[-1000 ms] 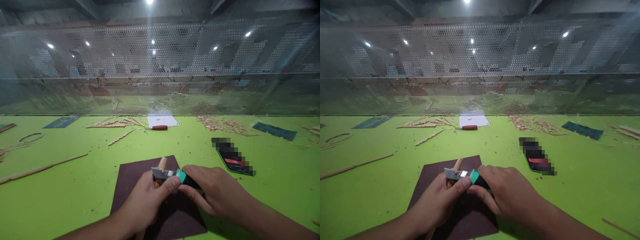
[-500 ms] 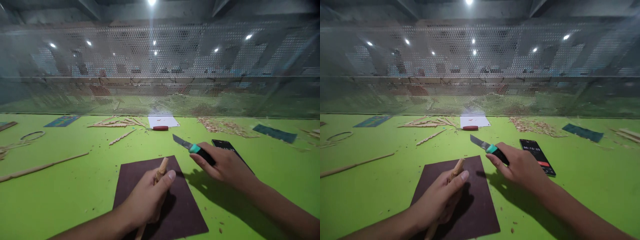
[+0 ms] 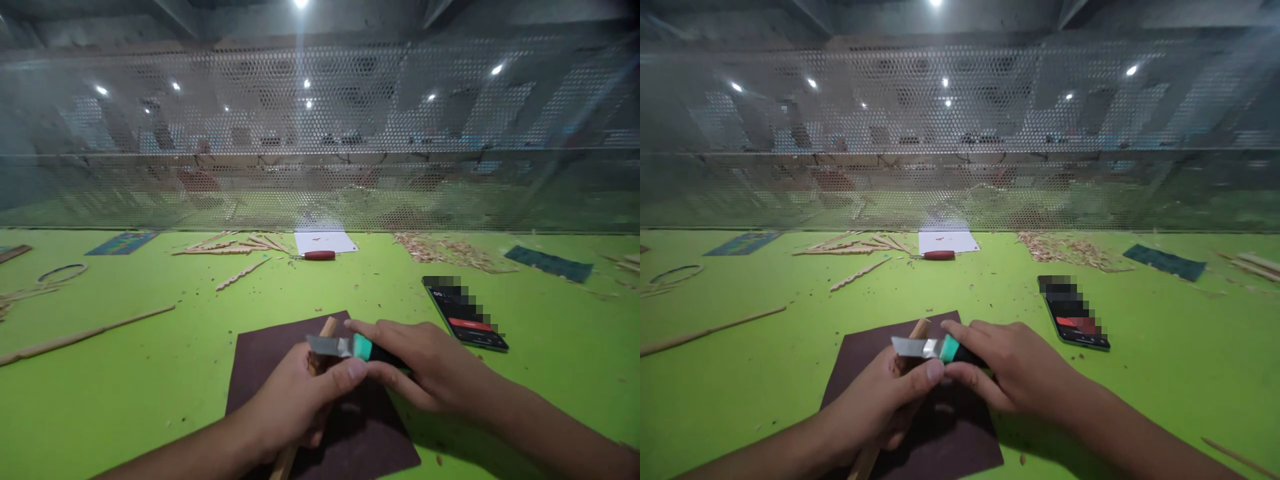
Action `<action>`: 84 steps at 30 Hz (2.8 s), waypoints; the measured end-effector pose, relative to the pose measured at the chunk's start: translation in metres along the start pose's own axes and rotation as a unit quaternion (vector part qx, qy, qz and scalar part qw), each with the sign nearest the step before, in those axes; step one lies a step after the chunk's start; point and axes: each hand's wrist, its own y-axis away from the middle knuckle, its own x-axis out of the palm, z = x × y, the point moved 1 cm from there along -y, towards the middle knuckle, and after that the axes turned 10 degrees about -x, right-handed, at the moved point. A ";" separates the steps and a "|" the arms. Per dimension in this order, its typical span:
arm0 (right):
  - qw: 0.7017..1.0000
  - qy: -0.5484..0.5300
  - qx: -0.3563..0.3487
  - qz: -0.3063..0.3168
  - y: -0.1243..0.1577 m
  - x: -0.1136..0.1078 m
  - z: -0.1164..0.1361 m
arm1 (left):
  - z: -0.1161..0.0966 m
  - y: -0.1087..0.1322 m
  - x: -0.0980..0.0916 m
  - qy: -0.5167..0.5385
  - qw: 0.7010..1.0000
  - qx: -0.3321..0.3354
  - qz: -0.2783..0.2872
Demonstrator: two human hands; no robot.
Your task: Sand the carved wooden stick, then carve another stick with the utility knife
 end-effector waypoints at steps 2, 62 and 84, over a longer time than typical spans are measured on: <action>1.000 -0.005 -0.015 0.009 0.001 0.001 0.004 | -0.001 0.002 0.000 -0.012 1.000 0.005 0.010; 0.938 -0.212 0.251 -0.110 -0.004 0.006 -0.005 | 0.002 -0.011 -0.009 0.081 0.995 -0.037 -0.054; 0.972 0.098 0.188 0.104 -0.013 0.021 0.006 | 0.007 -0.010 0.000 -0.030 0.993 -0.024 -0.112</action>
